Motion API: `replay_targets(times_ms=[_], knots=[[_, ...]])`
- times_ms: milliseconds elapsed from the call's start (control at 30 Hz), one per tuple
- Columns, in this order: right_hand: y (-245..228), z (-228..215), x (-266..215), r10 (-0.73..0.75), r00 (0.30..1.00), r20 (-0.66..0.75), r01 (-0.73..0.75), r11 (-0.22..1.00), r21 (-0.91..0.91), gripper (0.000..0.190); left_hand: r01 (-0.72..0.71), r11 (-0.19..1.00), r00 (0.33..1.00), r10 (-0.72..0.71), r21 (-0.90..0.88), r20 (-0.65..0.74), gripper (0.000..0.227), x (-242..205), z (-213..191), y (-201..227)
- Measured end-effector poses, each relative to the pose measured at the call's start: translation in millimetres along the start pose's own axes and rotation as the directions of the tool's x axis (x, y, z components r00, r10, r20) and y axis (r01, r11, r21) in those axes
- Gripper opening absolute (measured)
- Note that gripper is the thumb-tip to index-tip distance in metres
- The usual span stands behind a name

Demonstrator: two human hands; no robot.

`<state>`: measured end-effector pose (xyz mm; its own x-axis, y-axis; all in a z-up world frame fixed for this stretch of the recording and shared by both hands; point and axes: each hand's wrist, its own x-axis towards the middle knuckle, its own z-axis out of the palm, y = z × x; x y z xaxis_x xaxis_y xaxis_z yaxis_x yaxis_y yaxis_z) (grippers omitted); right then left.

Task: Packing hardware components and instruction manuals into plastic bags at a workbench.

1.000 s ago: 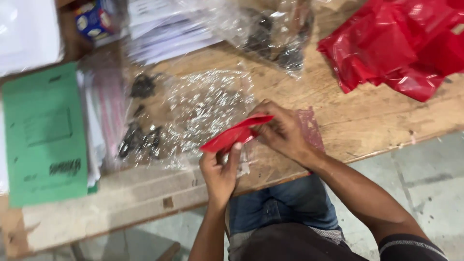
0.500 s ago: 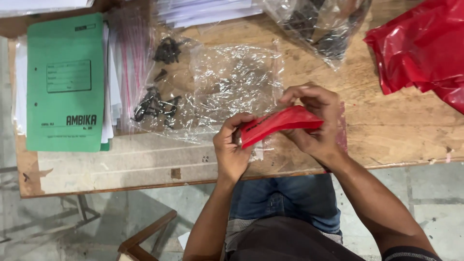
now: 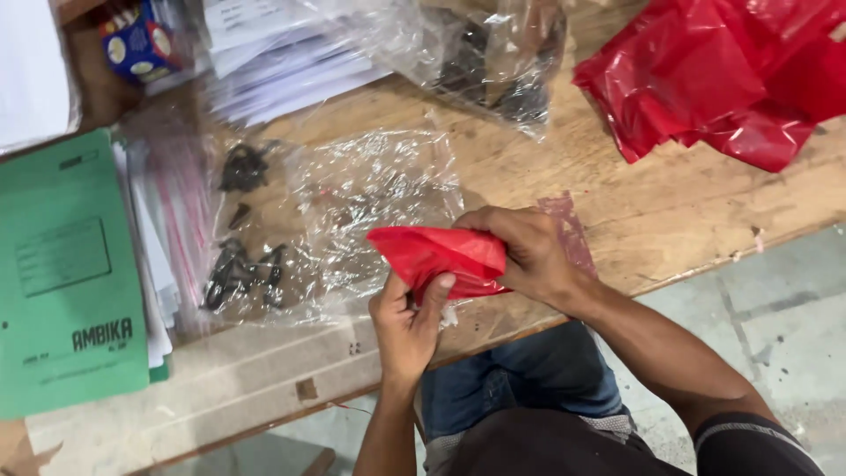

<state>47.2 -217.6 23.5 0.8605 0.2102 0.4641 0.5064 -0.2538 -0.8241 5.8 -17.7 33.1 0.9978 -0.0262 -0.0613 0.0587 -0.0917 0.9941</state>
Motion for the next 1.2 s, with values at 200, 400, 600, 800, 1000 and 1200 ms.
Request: replay_targets(times_ms=[200,400,600,800,1000,1200], knots=[[-3.7,-37.0,-13.7,0.043,0.976,-0.212,-0.092,0.969,-0.227,0.031,-0.192,0.981,0.98,0.193,-0.023,0.057,0.032,-0.9,-2.1,-4.0],[46.9,-101.2,-0.7,-0.008,0.769,-0.639,-0.085,0.99,-0.115,0.008,-0.162,0.981,0.984,0.153,0.108,0.095,0.035,-0.6,-6.9,-2.3],[116.5,-120.1,-15.7,0.057,0.747,-0.662,-0.115,0.992,-0.044,0.027,-0.206,0.967,0.974,0.189,0.147,0.123,0.036,0.7,-8.4,-1.8],[100.7,-121.1,-24.1,-0.059,0.831,-0.553,-0.247,0.851,-0.463,0.069,-0.2,0.965,0.975,0.18,0.167,0.129,0.035,1.3,-4.9,0.8],[74.9,-112.1,-7.8,-0.026,0.795,-0.606,-0.231,0.911,-0.342,0.067,-0.213,0.962,0.974,0.196,0.17,0.11,0.035,0.8,-4.2,0.0],[56.3,-111.4,1.7,-0.311,0.814,-0.491,-0.168,0.683,-0.711,0.056,-0.212,0.964,0.973,0.192,0.162,0.129,0.034,1.2,-5.0,-0.1]])
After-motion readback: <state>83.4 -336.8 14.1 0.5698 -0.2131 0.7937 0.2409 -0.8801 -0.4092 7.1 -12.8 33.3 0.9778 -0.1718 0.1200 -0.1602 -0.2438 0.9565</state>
